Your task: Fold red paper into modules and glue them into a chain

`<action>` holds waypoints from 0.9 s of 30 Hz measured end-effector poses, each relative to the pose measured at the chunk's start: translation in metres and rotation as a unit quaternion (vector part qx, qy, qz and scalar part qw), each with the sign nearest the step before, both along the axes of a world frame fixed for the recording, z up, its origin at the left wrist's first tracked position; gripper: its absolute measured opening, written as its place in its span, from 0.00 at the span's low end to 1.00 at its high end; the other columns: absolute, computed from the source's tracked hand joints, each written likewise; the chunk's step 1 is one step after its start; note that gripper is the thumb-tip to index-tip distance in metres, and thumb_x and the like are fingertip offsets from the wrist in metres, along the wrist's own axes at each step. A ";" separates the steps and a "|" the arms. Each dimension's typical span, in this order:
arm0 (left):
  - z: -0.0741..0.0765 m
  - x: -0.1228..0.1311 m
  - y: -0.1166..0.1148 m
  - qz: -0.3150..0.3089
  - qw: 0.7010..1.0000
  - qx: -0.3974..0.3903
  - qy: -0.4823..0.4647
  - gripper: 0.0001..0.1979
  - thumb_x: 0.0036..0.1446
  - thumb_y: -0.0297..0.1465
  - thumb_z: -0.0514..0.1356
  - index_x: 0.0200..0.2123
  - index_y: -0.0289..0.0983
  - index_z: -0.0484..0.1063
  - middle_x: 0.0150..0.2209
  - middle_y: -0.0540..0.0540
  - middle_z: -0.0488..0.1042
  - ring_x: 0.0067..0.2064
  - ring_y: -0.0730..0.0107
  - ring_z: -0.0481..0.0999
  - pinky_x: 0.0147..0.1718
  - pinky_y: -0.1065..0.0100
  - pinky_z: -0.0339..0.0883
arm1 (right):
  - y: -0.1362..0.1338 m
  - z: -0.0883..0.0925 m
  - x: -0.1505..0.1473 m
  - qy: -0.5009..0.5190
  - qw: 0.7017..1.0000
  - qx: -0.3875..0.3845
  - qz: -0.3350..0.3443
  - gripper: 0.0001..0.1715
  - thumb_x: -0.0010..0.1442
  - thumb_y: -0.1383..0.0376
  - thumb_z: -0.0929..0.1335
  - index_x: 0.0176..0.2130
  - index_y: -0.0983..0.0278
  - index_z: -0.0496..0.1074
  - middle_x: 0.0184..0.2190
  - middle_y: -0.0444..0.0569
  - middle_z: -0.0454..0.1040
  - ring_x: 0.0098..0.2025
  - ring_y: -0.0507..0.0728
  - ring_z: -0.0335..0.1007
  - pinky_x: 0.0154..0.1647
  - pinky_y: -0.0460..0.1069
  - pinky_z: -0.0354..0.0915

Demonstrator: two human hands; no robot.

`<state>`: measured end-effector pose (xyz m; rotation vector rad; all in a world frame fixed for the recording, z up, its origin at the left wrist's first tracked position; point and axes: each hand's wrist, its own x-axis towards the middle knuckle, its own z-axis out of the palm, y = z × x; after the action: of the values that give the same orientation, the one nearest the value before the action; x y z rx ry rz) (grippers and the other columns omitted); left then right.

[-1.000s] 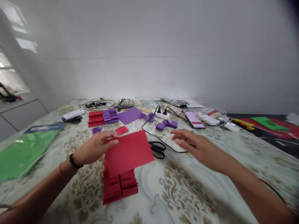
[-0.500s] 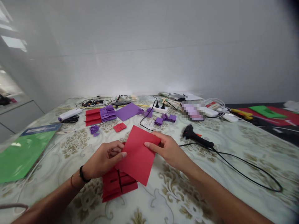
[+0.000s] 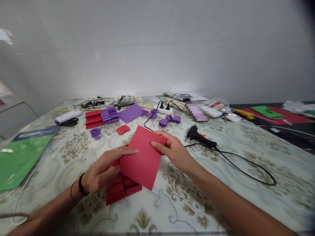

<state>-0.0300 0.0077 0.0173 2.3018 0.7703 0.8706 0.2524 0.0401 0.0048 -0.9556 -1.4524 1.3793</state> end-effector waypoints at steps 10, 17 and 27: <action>-0.002 0.014 0.000 0.025 0.996 0.079 0.030 0.26 0.64 0.27 0.64 0.64 0.48 0.72 0.54 0.46 0.83 0.47 0.61 0.85 0.44 0.69 0.76 | -0.004 0.000 -0.003 0.003 1.000 0.012 0.025 0.43 0.65 0.54 0.74 0.72 0.57 0.59 0.36 0.46 0.80 0.35 0.56 0.77 0.36 0.49 0.72; 0.002 0.012 0.005 -0.018 0.998 0.061 -0.027 0.19 0.64 0.33 0.68 0.58 0.46 0.79 0.48 0.43 0.87 0.43 0.62 0.87 0.39 0.71 0.76 | -0.016 0.001 -0.007 -0.112 0.982 0.154 0.008 0.31 0.70 0.56 0.69 0.69 0.52 0.67 0.59 0.52 0.77 0.45 0.59 0.78 0.39 0.50 0.74; 0.003 0.011 0.006 0.118 0.989 0.045 -0.081 0.09 0.67 0.32 0.66 0.48 0.43 0.85 0.42 0.46 0.87 0.39 0.66 0.85 0.38 0.71 0.76 | -0.014 0.001 0.001 0.020 0.987 0.134 0.090 0.26 0.66 0.49 0.73 0.58 0.57 0.78 0.54 0.54 0.77 0.37 0.54 0.78 0.40 0.50 0.75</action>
<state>-0.0185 0.0139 0.0206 2.2107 0.9626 1.2045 0.2539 0.0266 0.0057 -0.6340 -1.6753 1.2792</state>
